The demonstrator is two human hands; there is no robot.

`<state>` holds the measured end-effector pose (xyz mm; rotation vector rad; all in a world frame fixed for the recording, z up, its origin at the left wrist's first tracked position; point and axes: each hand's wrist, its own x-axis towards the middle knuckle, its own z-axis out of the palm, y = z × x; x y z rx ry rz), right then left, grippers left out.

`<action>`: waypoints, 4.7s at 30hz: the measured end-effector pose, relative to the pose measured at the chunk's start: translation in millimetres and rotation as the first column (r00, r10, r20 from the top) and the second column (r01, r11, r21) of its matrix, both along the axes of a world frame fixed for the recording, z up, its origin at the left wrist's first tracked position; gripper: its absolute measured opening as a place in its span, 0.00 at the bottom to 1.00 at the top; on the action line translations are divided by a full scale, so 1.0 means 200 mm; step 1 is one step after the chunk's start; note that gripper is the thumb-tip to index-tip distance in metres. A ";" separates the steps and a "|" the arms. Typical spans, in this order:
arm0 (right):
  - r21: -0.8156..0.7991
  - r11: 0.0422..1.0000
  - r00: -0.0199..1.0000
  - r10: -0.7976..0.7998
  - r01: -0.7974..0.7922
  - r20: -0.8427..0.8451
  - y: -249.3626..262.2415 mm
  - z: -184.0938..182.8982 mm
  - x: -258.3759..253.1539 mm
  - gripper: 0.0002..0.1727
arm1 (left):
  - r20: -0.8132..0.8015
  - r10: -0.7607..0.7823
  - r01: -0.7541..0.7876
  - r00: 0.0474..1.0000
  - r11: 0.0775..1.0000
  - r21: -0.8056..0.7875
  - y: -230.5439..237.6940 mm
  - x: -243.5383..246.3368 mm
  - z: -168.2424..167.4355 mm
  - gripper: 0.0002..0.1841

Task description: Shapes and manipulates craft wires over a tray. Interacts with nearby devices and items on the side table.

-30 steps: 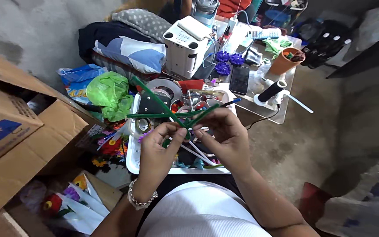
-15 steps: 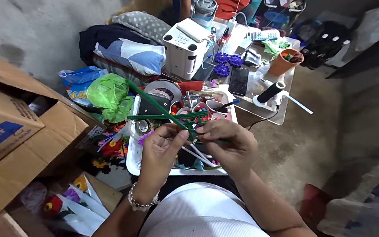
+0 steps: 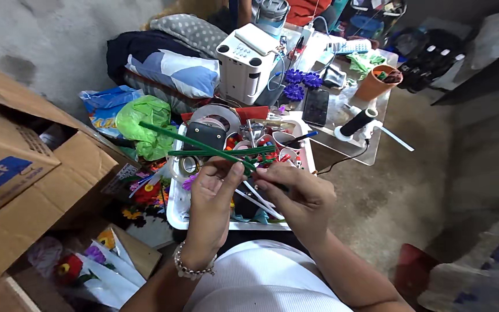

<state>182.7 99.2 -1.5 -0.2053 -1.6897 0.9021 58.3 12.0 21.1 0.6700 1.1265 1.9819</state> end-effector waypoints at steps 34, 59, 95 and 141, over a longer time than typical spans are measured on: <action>0.190 0.982 0.959 -0.050 -0.004 0.279 0.06 0.07 0.07 0.05 | -0.259 0.004 -0.005 0.966 1.000 -0.002 -0.01 -0.05 -0.01 0.06; 0.038 0.999 0.973 0.014 -0.023 0.232 0.06 0.08 0.05 0.11 | -0.407 -0.034 0.026 0.913 0.999 -0.025 -0.03 -0.09 -0.04 0.06; 0.369 0.927 0.922 -0.195 0.062 0.335 0.07 0.09 0.04 0.05 | -0.739 -0.021 -0.035 0.674 0.998 -0.060 -0.05 -0.14 -0.01 0.07; -0.587 0.645 0.749 0.656 -0.490 0.096 0.13 0.05 0.09 0.06 | -0.975 0.119 0.048 0.189 0.990 0.130 -0.05 -0.18 -0.03 0.07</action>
